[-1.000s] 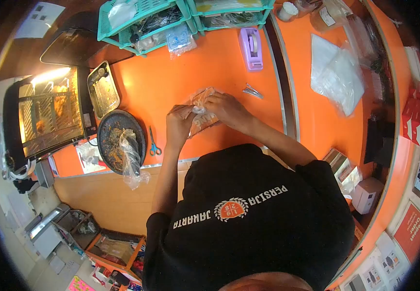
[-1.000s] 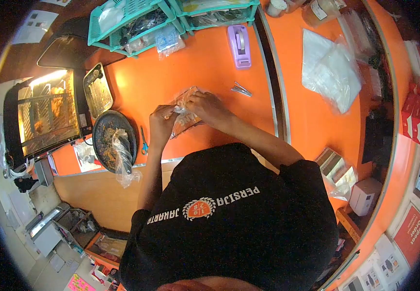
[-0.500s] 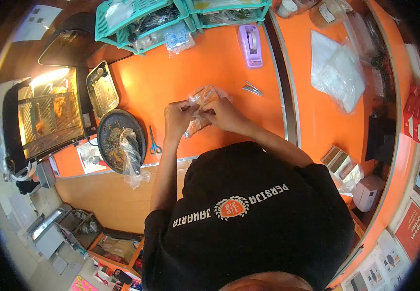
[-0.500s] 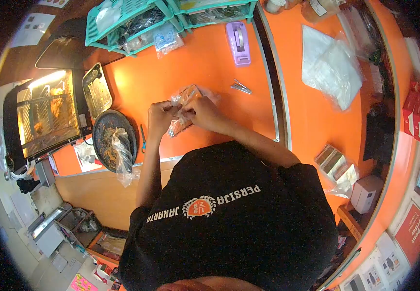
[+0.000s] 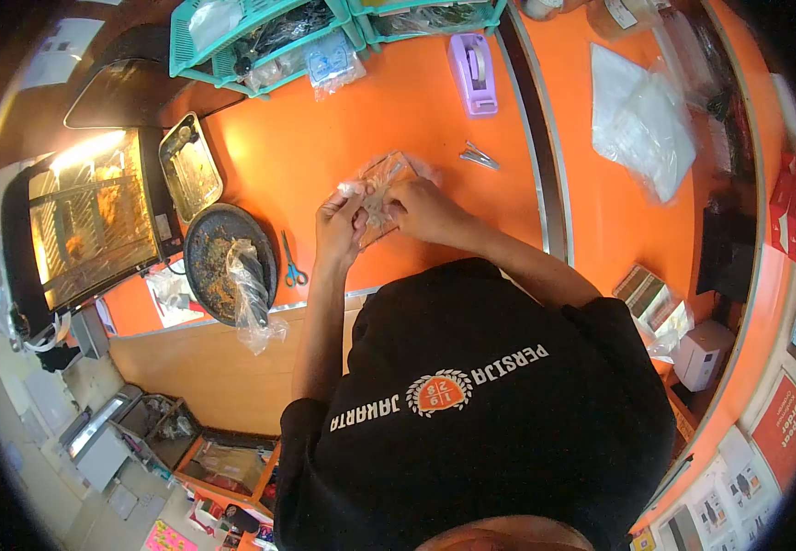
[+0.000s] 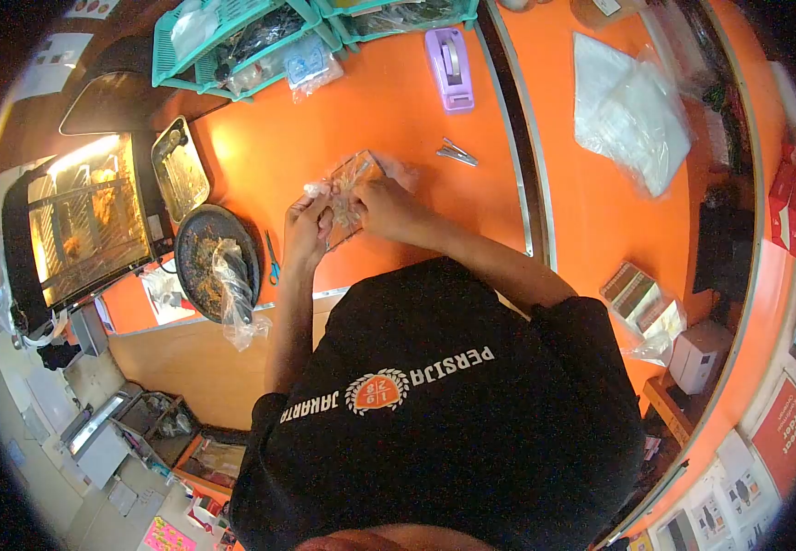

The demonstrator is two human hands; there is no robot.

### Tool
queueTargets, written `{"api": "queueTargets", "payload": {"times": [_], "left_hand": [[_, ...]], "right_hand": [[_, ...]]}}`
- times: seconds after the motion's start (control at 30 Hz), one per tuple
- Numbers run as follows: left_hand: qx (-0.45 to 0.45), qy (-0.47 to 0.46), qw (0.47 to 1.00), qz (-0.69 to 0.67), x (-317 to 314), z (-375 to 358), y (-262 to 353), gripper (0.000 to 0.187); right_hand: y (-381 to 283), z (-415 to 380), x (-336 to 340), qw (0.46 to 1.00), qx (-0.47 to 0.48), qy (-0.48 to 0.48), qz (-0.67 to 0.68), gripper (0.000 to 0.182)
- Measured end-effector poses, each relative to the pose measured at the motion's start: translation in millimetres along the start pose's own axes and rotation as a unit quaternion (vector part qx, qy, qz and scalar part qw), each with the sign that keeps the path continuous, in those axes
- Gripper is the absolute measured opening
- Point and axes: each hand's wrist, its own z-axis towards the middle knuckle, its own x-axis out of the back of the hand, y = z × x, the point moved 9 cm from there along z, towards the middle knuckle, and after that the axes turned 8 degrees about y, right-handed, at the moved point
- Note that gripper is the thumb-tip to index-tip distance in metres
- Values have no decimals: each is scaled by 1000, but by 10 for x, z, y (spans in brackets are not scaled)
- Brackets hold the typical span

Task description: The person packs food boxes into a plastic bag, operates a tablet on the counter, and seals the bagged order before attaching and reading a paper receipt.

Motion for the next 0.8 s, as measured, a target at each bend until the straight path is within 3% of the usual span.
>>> {"api": "queueTargets", "payload": {"times": [0.1,0.17,0.2,0.23,0.27,0.3,0.33,0.5,0.7,0.77,0.8], "left_hand": [[68,-32,992,-104,-11,-10,-97,14],[114,-51,977,-173,11,-1,-156,12],[30,-78,996,-9,-5,8,-34,11],[-55,-102,981,156,-60,-3,67,10],[-54,-102,981,155,-89,-13,55,10],[-217,-111,921,303,-243,-108,244,10],[-369,-114,813,436,-416,-262,386,11],[-342,-92,812,463,-402,-228,409,11],[-326,-89,835,434,-344,-177,411,7],[-327,-85,843,419,-316,-157,380,6],[-320,-81,848,414,-295,-145,366,6]], "right_hand": [[-46,16,117,1000,18,21,12,10],[-48,24,150,1000,-22,-18,-10,12],[-31,22,154,1000,-22,-19,-11,12],[-106,28,217,999,35,18,-19,12],[-187,6,268,994,91,54,-27,12],[-174,-6,249,994,91,52,-27,12],[-137,-6,220,996,73,45,-22,13],[-67,-19,171,999,20,28,14,14],[-100,-2,243,997,68,39,14,16],[15,29,338,984,-39,59,164,16],[44,30,350,984,-39,59,163,16]]}}
